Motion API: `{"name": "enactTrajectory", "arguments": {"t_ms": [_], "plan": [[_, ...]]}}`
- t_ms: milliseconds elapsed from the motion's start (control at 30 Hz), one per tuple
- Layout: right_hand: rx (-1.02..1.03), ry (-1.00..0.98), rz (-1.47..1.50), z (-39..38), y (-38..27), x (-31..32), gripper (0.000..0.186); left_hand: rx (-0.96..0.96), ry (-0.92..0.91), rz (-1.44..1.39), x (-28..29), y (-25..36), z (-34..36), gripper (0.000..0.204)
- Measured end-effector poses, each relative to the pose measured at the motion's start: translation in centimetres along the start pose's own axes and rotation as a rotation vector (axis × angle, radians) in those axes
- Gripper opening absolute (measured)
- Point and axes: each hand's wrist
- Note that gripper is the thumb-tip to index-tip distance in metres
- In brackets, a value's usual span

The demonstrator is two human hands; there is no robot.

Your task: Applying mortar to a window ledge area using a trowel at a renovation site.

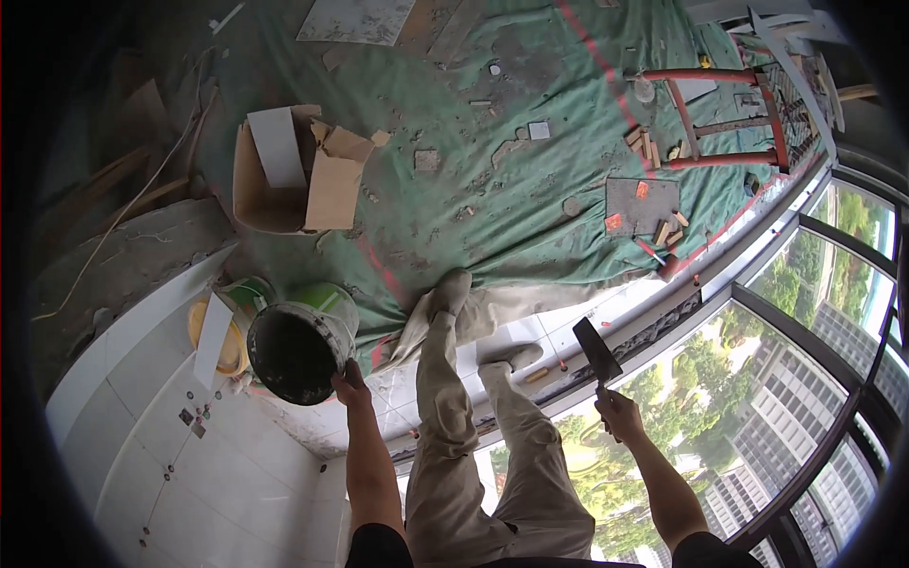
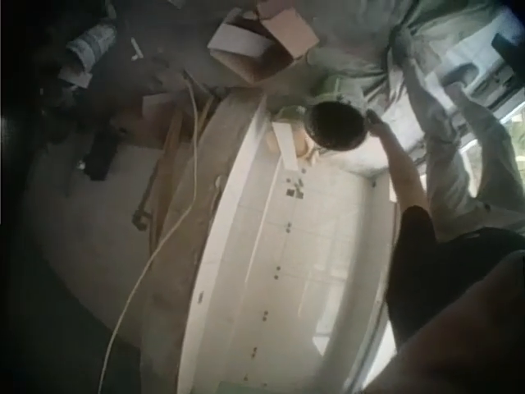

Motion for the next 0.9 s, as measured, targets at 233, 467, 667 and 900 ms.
{"name": "enactTrajectory", "arguments": {"t_ms": [233, 467, 667, 900], "plan": [[0.046, -0.007, 0.000, -5.9, -4.1, 4.1, 0.044, 0.288, 0.016, 0.429, 0.0, 2.3, -7.9, 0.103], [-0.143, 0.062, 0.226, -16.0, -9.2, 10.7, 0.055, -0.287, -1.007, 1.719, -4.8, 6.6, -28.8, 0.060], [-0.047, 0.178, 0.440, -20.5, -8.6, 14.7, 0.054, -0.527, -1.143, 1.570, -15.4, 11.5, -38.0, 0.049], [0.010, 0.286, 0.583, -21.0, -2.2, 12.6, 0.039, -0.715, -1.077, 1.676, -32.7, 16.6, -42.6, 0.055]]}}
Point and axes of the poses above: each hand's wrist, its own z-axis towards the middle knuckle, its own x-axis out of the back of the hand, y = z × x, and after that the axes turned 4 degrees about -z, right-handed
